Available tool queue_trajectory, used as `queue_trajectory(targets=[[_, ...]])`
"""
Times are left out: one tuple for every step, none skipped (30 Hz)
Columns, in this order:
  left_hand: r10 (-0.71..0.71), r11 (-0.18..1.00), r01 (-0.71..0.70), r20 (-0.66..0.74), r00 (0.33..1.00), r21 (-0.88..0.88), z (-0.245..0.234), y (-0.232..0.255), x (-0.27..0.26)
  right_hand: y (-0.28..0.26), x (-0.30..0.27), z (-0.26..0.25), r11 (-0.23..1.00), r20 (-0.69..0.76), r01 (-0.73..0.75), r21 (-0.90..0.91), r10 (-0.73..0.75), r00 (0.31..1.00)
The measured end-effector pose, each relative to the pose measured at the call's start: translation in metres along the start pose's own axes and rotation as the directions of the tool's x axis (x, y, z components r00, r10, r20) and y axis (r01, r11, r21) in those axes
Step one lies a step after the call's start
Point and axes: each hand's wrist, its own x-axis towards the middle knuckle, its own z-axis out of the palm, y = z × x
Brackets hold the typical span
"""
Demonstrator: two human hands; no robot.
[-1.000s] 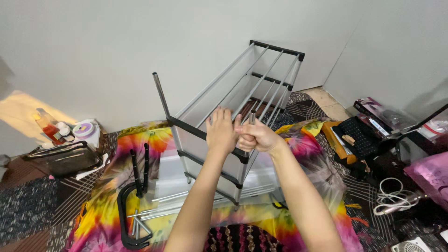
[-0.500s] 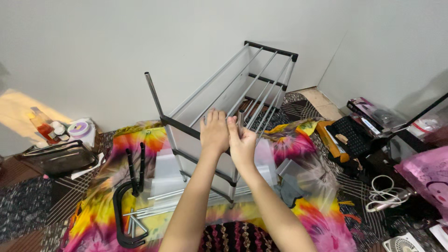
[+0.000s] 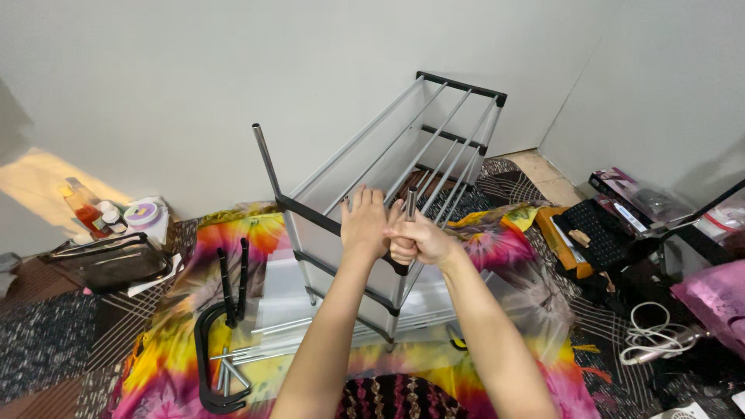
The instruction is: The person assembles a metal shelving unit by inserting vertical poles into the frame and attaching horizontal bars. They handle translucent plastic sheets and metal rods, fitting them into the structure on the floor.
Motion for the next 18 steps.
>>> queue_trajectory(targets=[[-0.01, 1.0, 0.01, -0.014, 1.0, 0.0, -0.002, -0.001, 0.002, 0.002, 0.0, 0.004, 1.0, -0.014, 0.022, -0.019, -0.022, 1.0], [-0.017, 1.0, 0.017, -0.026, 1.0, -0.002, -0.003, -0.001, 0.004, 0.006, -0.001, 0.012, 0.99, -0.19, 0.083, -0.115, -0.104, 0.976], [-0.025, 1.0, 0.025, -0.038, 0.999, -0.004, -0.003, -0.001, 0.005, 0.014, 0.002, 0.023, 0.968, -0.351, 0.124, -0.218, -0.196, 0.915], [-0.029, 0.999, 0.029, -0.033, 0.999, -0.019, -0.002, 0.001, 0.006, 0.021, 0.004, 0.035, 0.935, -0.491, 0.142, -0.326, -0.296, 0.819], [-0.033, 0.999, 0.032, -0.029, 0.999, -0.033, -0.001, 0.002, 0.006, 0.028, 0.005, 0.048, 0.872, -0.543, 0.238, -0.428, -0.458, 0.703], [-0.037, 0.998, 0.036, -0.024, 0.999, -0.047, 0.0, 0.003, 0.004, 0.036, 0.007, 0.063, 0.787, -0.565, 0.311, -0.533, -0.605, 0.561], [-0.023, 1.0, 0.022, -0.001, 1.0, -0.021, 0.001, 0.004, 0.002, 0.041, 0.008, 0.075, 0.682, -0.556, 0.36, -0.637, -0.73, 0.398], [-0.011, 1.0, 0.011, 0.017, 1.0, 0.005, 0.001, 0.006, 0.0, 0.04, 0.011, 0.082, 0.657, -0.555, 0.333, -0.676, -0.752, 0.356], [0.0, 1.0, -0.001, 0.035, 0.999, 0.031, 0.002, 0.007, -0.002, 0.038, 0.015, 0.087, 0.631, -0.551, 0.304, -0.713, -0.774, 0.313], [0.008, 0.999, -0.009, 0.034, 0.999, 0.039, 0.0, 0.007, -0.004, 0.036, 0.019, 0.09, 0.605, -0.543, 0.276, -0.747, -0.794, 0.273], [0.016, 0.999, -0.018, 0.034, 0.999, 0.047, -0.002, 0.007, -0.005, 0.032, 0.022, 0.091, 0.637, -0.579, 0.252, -0.728, -0.769, 0.27], [0.024, 0.998, -0.026, 0.034, 0.999, 0.056, -0.004, 0.006, -0.006, 0.028, 0.025, 0.089, 0.669, -0.615, 0.23, -0.707, -0.742, 0.267], [0.029, 0.998, -0.031, 0.042, 0.999, 0.063, -0.007, 0.006, -0.007, 0.024, 0.027, 0.086, 0.7, -0.65, 0.207, -0.684, -0.713, 0.263], [0.032, 0.997, -0.036, 0.053, 0.998, 0.069, -0.008, 0.007, -0.008, 0.023, 0.027, 0.082, 0.733, -0.666, 0.23, -0.64, -0.679, 0.309], [0.036, 0.996, -0.041, 0.063, 0.997, 0.075, -0.01, 0.008, -0.008, 0.02, 0.027, 0.076, 0.765, -0.678, 0.251, -0.593, -0.643, 0.356], [0.036, 0.995, -0.044, 0.085, 0.996, 0.086, -0.011, 0.009, -0.009, 0.019, 0.026, 0.071, 0.797, -0.691, 0.265, -0.543, -0.603, 0.399], [0.036, 0.994, -0.047, 0.106, 0.994, 0.098, -0.013, 0.01, -0.009, 0.019, 0.024, 0.066, 0.826, -0.69, 0.253, -0.505, -0.562, 0.456], [0.04, 0.992, -0.054, 0.128, 0.991, 0.111, -0.014, 0.011, -0.009, 0.018, 0.021, 0.06, 0.851, -0.687, 0.239, -0.467, -0.52, 0.508]])
